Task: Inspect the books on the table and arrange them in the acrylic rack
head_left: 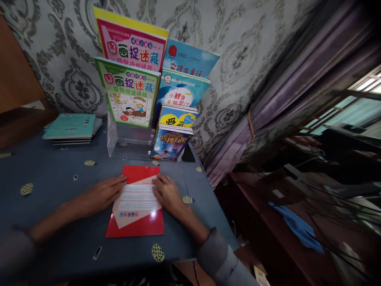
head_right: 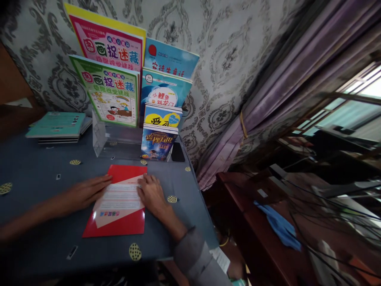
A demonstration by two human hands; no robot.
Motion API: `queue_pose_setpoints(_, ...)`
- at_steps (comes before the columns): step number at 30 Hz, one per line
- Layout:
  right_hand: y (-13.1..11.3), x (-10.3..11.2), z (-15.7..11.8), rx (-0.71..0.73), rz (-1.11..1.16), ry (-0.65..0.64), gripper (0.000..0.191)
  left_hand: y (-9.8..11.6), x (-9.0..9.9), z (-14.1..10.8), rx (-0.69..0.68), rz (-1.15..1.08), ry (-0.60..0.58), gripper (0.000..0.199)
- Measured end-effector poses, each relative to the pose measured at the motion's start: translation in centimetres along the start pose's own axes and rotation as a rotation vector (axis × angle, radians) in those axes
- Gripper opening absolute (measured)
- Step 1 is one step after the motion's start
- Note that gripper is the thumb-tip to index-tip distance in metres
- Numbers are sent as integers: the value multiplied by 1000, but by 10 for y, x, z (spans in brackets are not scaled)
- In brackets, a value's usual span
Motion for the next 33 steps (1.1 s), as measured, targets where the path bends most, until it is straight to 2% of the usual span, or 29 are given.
queue_pose_setpoints(2,2,-6,0,-27,-3,30,31,-16,-3,12,84,57,35,57)
queue_pose_setpoints(5,6,-13,-2,-27,26,79,36,-31,-9,26,135,99,78,65)
queue_pose_setpoints(12,11,-17,-5,-2,78,110,38,-35,-17,48,84,167,161,62)
queue_pose_setpoints(17,10,-17,-5,-15,79,98,39,-24,-19,64,18,158,163,59)
queue_pose_setpoints(25,11,-18,-5,-34,52,80,39,8,-29,97,-122,104,149,54)
queue_pose_setpoints(33,12,-18,-6,-4,94,115,41,37,-37,131,-242,20,122,49)
Point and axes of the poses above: each hand's wrist, its own z-axis towards the middle knuckle, its own x-axis out of the back of the hand, y = z × x, the point moved 7 cm from there along z, towards the middle knuckle, and after that the axes turned 10 degrees about z, right-handed, at the moved point
